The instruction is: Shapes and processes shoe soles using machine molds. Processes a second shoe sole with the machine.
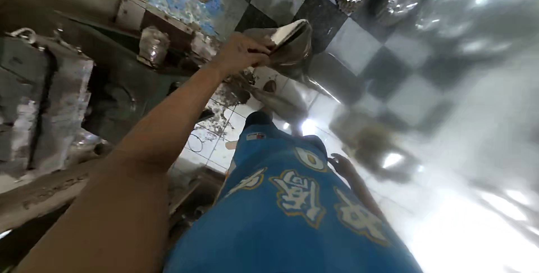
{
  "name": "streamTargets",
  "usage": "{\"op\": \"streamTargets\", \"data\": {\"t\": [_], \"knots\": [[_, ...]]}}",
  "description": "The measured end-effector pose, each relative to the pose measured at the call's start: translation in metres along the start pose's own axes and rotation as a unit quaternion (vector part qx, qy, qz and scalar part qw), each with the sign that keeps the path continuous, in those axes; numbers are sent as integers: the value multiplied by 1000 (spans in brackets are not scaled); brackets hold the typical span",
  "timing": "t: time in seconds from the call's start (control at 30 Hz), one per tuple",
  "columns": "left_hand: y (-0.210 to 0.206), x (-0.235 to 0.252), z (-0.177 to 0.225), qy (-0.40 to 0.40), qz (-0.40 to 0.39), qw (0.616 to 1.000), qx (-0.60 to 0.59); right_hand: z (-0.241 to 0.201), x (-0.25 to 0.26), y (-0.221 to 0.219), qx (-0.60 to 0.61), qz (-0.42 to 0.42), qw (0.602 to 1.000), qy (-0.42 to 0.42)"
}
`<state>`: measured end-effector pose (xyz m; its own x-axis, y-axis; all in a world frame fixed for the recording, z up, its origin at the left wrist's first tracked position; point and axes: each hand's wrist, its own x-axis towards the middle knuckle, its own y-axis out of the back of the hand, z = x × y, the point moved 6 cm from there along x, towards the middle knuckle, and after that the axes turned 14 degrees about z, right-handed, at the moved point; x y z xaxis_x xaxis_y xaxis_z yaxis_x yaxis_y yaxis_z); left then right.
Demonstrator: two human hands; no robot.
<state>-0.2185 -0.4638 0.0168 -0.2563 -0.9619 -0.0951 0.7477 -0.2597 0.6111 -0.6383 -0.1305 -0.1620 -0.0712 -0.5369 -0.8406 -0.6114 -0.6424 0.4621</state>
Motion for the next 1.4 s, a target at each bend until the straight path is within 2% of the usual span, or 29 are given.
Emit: {"op": "streamTargets", "data": {"t": [0.07,0.13,0.2,0.27,0.4,0.5,0.57,0.67,0.73,0.8,0.87,0.97,1.03,1.1,1.17,1.4], "knots": [[4,2,-8,-10,13,999,-30,-30,-11,8,22,6,1000,-3],[5,7,-14,-67,43,996,-46,-64,-22,23,39,29,999,-9],[0,0,-16,-63,62,995,-55,-96,-34,39,65,52,996,-6],[1,-1,-15,-40,64,996,-39,-135,-36,58,93,86,991,53],[-2,-12,-2,-118,104,987,33,-185,-32,85,109,141,976,128],[-9,-13,0,-158,82,983,51,-197,-23,86,122,145,970,152],[-14,-12,1,-164,56,983,64,-202,-21,82,100,114,976,156],[-5,-8,9,-121,37,991,47,-182,-12,67,45,57,984,162],[1,-8,-7,-68,24,997,2,-164,-16,56,13,30,987,158],[8,-5,-11,-47,25,999,-13,-151,-22,52,-34,6,993,111],[8,-3,-6,-48,39,998,2,-134,-26,46,-83,-54,994,54],[1,-8,3,-27,29,995,92,-91,-18,30,-26,11,992,124],[-4,-15,14,-65,33,988,134,-84,-24,30,5,27,993,112],[-10,-20,15,-112,52,983,134,-98,-40,41,3,29,998,62],[-12,-21,10,-152,73,980,109,-132,-63,58,-4,1,1000,-6],[2,-6,-6,-186,11,982,12,-202,-67,69,-32,-32,999,-29]]}}
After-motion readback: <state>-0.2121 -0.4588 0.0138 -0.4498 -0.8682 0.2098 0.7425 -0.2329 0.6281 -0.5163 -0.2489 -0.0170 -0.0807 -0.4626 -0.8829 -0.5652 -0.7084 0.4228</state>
